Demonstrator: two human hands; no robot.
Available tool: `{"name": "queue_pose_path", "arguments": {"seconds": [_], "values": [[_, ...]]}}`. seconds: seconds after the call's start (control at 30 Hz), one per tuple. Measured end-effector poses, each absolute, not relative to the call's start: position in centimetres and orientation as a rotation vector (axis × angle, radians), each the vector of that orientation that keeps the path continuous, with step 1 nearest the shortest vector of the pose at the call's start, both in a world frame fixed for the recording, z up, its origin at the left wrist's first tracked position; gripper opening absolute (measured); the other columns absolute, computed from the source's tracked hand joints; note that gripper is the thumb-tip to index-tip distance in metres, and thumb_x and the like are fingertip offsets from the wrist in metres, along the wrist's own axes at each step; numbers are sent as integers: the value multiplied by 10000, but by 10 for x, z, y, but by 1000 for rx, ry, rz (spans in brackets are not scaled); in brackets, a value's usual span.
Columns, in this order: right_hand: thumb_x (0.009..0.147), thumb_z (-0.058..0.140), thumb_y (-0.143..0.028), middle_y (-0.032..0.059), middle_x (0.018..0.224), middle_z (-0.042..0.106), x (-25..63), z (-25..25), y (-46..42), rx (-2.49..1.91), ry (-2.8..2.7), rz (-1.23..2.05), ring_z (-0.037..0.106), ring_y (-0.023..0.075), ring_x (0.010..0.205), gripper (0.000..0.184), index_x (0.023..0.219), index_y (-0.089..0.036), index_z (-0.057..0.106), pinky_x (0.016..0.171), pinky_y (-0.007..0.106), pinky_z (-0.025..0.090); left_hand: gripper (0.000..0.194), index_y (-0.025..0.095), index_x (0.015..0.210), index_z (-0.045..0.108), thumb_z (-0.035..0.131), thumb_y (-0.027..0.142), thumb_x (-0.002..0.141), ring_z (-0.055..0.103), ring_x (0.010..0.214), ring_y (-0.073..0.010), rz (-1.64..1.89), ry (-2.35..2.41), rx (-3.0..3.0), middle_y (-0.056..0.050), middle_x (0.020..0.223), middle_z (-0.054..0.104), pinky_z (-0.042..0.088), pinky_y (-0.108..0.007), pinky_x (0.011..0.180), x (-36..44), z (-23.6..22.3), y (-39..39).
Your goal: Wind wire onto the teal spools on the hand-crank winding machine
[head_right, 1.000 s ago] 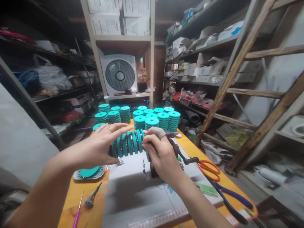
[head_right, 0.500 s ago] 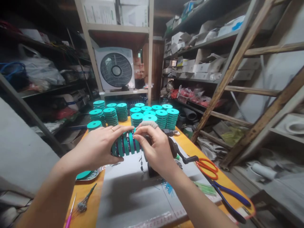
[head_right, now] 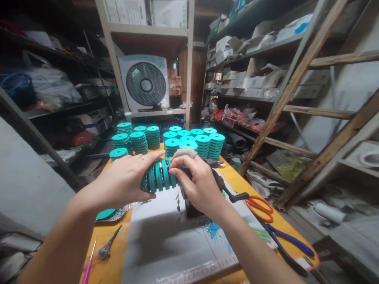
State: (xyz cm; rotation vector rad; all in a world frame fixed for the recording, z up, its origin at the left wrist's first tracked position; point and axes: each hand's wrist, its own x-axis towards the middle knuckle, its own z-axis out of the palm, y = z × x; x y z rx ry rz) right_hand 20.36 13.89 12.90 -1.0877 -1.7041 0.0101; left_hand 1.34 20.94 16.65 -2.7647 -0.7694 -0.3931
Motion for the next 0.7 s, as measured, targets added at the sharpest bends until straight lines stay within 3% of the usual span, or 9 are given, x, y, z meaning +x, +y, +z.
{"name": "queue_pose_path", "arguments": {"seconds": [0.57, 0.7], "values": [[885, 518, -134, 67, 1005, 591, 205, 116, 141, -1015, -1783, -256, 576, 187, 980, 97, 907, -203, 583, 861, 335, 488, 768, 295, 1333, 386, 674, 388, 627, 600, 923, -233, -412, -757, -2785, 21, 1188, 609, 432, -337, 715, 13, 168, 209], [862, 559, -135, 69, 1088, 613, 209, 107, 141, -1006, -1759, -332, 582, 202, 1044, 205, 1037, -224, 619, 923, 357, 494, 756, 294, 1326, 395, 669, 388, 627, 601, 918, -236, -394, -773, -2786, 18, 1174, 618, 430, -334, 712, 13, 169, 209]]}}
